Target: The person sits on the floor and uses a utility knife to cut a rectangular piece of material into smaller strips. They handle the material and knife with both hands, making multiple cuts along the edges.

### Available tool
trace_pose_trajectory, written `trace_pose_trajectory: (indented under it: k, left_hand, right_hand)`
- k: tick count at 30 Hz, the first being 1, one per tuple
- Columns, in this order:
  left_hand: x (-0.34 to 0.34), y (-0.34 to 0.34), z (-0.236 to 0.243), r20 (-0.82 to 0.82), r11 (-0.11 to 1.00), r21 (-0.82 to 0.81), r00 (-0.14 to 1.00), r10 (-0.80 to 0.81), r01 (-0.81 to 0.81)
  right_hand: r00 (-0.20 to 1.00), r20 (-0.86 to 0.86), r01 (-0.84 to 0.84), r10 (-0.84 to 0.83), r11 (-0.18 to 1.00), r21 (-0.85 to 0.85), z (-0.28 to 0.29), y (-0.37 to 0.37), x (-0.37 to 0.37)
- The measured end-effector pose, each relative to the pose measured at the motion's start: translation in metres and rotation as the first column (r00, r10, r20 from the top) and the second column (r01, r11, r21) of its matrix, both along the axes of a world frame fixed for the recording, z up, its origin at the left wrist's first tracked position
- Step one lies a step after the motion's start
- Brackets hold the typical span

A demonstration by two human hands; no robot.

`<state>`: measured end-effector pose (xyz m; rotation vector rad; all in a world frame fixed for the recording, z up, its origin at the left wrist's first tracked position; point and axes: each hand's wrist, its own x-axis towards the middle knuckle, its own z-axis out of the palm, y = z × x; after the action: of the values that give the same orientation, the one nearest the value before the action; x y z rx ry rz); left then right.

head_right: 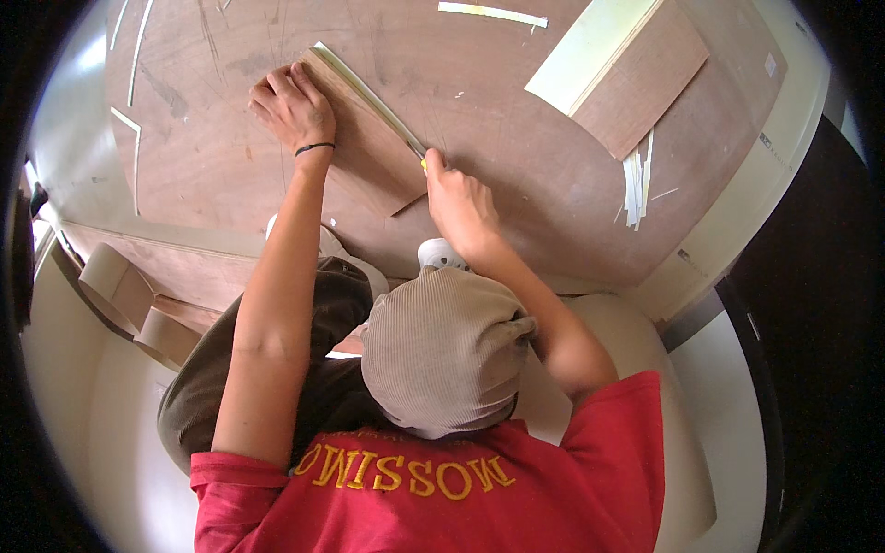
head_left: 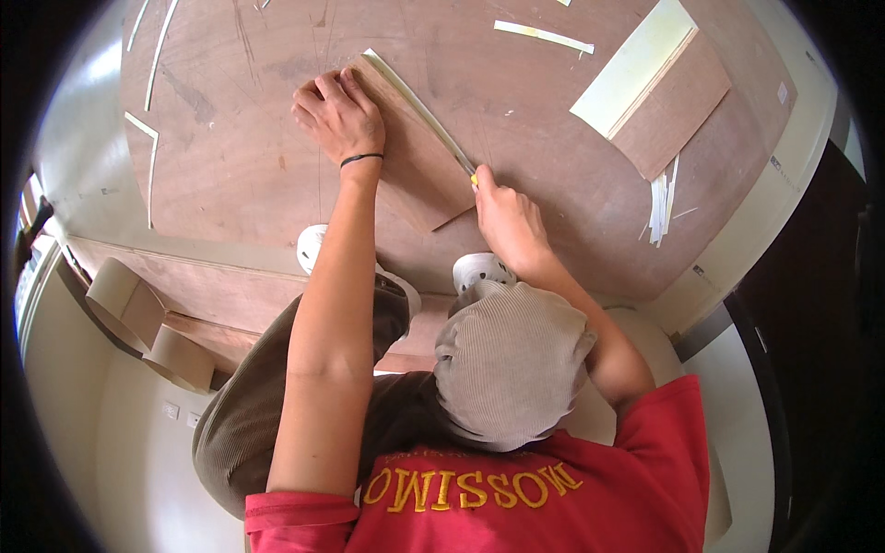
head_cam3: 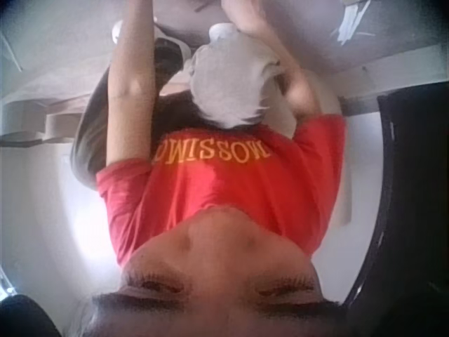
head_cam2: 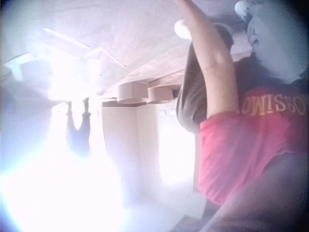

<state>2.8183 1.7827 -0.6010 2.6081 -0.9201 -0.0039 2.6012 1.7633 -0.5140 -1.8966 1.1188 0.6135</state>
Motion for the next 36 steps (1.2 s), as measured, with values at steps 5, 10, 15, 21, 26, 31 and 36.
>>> trace_pose_trajectory:
  k: [5, 10, 15, 21, 26, 31, 36]
  left_hand:
    - [0.004, 0.001, -0.001, 0.042, 0.998, 0.059, 0.998, -0.038, 0.036]
    - [0.003, 0.002, 0.011, 0.113, 0.997, 0.029, 0.991, -0.069, 0.066]
    - [0.003, 0.007, 0.012, -0.121, 0.998, -0.044, 0.992, -0.044, 0.039]
    - [-0.002, 0.02, 0.012, 0.074, 0.99, -0.024, 0.988, -0.136, 0.138]
    - [-0.016, 0.026, 0.021, -0.06, 0.956, -0.23, 0.977, -0.203, 0.185]
    - [-0.024, 0.031, 0.039, -0.262, 0.931, -0.344, 0.939, -0.22, 0.123]
    - [-0.023, 0.036, 0.024, -0.27, 0.912, -0.364, 0.915, -0.299, 0.19]
  right_hand:
    - [0.997, -0.065, 0.044, -0.043, 0.999, 0.015, 0.014, -0.001, -0.013]
    - [0.87, 0.345, 0.388, -0.351, 0.921, -0.04, -0.005, -0.019, -0.008]
    - [0.649, 0.383, 0.562, -0.657, 0.754, 0.341, -0.026, -0.035, 0.046]
    - [0.793, 0.334, 0.401, -0.51, 0.849, 0.343, -0.038, -0.037, 0.056]
    - [0.824, 0.341, 0.346, -0.453, 0.878, 0.332, -0.038, -0.03, 0.055]
    - [0.77, 0.275, 0.343, -0.575, 0.737, 0.582, -0.037, -0.036, 0.048]
    - [0.787, 0.265, 0.338, -0.557, 0.749, 0.57, -0.049, -0.037, 0.044]
